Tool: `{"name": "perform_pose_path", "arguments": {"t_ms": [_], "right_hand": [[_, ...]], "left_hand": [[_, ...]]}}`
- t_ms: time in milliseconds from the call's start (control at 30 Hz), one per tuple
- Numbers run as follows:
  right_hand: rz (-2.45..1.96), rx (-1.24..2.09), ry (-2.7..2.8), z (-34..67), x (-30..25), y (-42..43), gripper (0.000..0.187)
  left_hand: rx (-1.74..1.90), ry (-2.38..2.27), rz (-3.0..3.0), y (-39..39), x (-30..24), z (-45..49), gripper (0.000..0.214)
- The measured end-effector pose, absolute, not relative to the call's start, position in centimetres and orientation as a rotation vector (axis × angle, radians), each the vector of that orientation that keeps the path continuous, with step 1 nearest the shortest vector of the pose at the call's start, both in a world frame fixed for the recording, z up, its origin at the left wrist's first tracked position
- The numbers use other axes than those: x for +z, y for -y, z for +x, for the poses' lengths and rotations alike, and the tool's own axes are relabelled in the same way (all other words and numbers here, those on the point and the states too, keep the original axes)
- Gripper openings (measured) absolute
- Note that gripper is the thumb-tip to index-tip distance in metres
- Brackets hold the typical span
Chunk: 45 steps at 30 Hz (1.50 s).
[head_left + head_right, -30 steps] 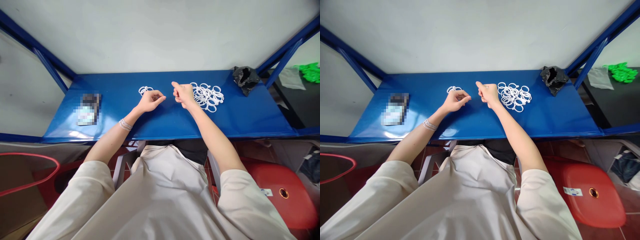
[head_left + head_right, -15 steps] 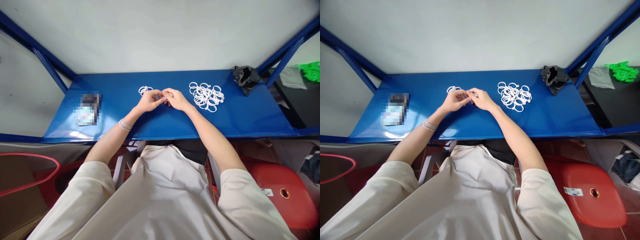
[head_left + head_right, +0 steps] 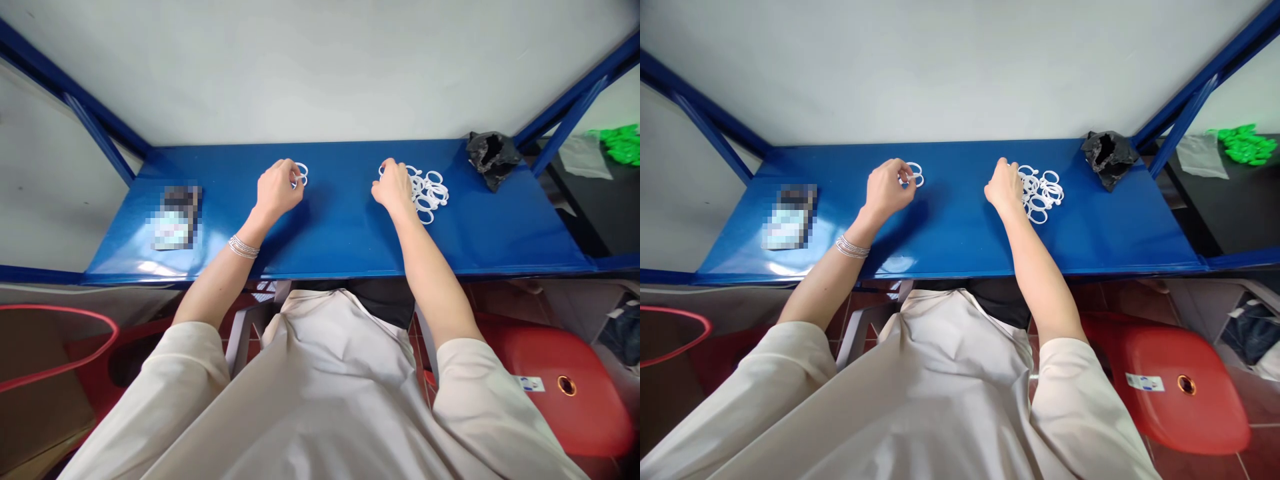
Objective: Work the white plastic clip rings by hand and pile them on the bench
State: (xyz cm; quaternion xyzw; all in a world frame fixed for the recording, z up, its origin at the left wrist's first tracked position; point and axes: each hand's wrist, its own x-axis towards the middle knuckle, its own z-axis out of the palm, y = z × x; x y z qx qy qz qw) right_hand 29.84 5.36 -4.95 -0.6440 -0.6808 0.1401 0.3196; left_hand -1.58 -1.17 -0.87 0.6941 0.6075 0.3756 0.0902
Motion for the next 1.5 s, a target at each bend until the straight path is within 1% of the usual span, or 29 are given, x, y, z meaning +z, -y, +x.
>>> {"name": "perform_pose_path", "arguments": {"t_ms": [133,267,367,433,633,733,833,900,1000,1133,1233,1400,1500], "right_hand": [[-1.658,0.396,1.767,29.9,-5.2,-5.6,0.038],[-1.591,0.365,1.737,29.2,-3.0,-4.5,0.042],[-1.503,0.396,1.712,28.5,-1.4,-3.8,0.045],[-1.4,0.522,1.671,27.8,-1.2,-3.8,0.044],[-0.933,1.135,1.528,25.0,-2.4,-3.6,0.043],[-0.851,1.283,1.51,23.8,-2.1,-2.5,0.042],[-0.821,1.35,1.496,23.1,-1.8,-1.6,0.039],[-0.816,1.373,1.501,22.9,-1.8,-1.3,0.038],[-0.865,1.327,1.577,22.9,-2.2,-1.2,0.034],[-0.982,1.018,1.863,23.2,-2.3,-1.1,0.022],[-1.009,0.858,1.977,23.4,-1.9,-0.8,0.018],[-0.936,0.88,1.922,23.3,-1.1,-0.1,0.021],[-0.925,1.053,1.837,22.9,-0.9,0.1,0.029]], "left_hand": [[1.002,-1.947,2.003,0.9,-1.4,-2.1,0.017],[0.904,-2.002,2.003,1.0,-1.8,-2.0,0.021],[0.923,-2.006,2.034,1.0,-2.1,-2.0,0.019],[0.95,-1.981,2.057,1.0,-2.1,-2.0,0.017],[1.028,-1.65,2.28,1.3,-1.6,-0.9,0.018],[1.035,-1.501,2.345,1.8,-1.5,-0.1,0.022],[1.071,-1.383,2.35,2.1,-1.4,0.4,0.023],[1.137,-1.311,2.324,2.1,-1.4,0.6,0.025],[1.259,-1.225,2.261,2.2,-1.3,0.7,0.037],[1.296,-1.118,2.166,2.2,-1.5,1.0,0.046],[1.23,-1.052,2.076,2.1,-2.0,1.2,0.05],[1.15,-1.058,2.052,1.8,-2.4,1.0,0.051],[1.111,-1.049,2.034,1.7,-2.4,0.9,0.056]]}}
